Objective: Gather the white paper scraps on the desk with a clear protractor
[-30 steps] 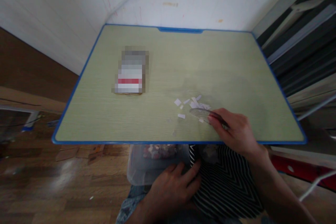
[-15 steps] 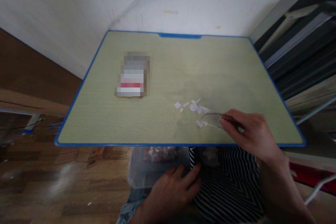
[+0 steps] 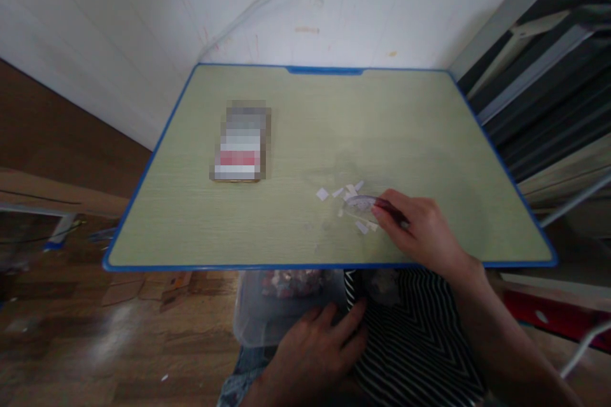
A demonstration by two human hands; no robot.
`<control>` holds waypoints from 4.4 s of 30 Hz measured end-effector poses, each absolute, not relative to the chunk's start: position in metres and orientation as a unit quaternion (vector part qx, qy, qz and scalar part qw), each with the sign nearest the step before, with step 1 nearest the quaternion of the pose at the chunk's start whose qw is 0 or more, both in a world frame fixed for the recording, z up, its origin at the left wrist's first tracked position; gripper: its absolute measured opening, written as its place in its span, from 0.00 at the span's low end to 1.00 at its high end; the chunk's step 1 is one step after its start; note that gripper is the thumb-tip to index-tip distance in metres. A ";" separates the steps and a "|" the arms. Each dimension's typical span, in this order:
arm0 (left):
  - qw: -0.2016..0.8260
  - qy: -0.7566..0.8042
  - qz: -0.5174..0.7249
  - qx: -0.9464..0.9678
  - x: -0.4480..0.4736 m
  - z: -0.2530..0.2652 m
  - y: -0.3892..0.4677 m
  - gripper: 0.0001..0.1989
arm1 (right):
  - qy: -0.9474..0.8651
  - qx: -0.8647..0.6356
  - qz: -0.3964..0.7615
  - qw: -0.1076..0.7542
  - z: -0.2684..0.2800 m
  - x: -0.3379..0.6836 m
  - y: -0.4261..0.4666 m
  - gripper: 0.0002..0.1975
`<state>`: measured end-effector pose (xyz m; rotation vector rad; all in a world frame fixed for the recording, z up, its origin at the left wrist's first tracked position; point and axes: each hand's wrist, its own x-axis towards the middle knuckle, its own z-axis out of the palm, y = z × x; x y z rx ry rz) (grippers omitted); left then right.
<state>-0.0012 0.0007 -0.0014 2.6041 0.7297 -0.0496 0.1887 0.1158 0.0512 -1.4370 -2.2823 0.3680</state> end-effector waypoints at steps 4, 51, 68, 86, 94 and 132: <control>0.221 0.265 -0.013 0.938 -0.001 -0.001 0.000 0.25 | -0.809 -0.529 0.121 0.228 0.062 0.195 0.112 0.07; 0.218 0.264 -0.034 0.939 -0.001 -0.002 0.000 0.27 | -0.833 -0.496 0.126 0.209 0.051 0.210 0.075 0.05; 0.223 0.264 -0.034 0.938 -0.001 0.001 0.001 0.24 | -0.837 -0.484 0.162 0.199 0.052 0.209 0.074 0.06; 0.232 0.259 -0.044 0.937 -0.001 0.002 0.002 0.26 | -0.818 -0.526 0.111 0.207 0.054 0.217 0.076 0.08; 0.229 0.259 -0.048 0.937 0.000 0.000 0.001 0.26 | -0.838 -0.497 0.063 0.218 0.042 0.194 0.075 0.07; 0.224 0.261 -0.011 0.939 0.000 -0.002 0.001 0.23 | -0.842 -0.489 0.080 0.214 0.045 0.166 0.118 0.10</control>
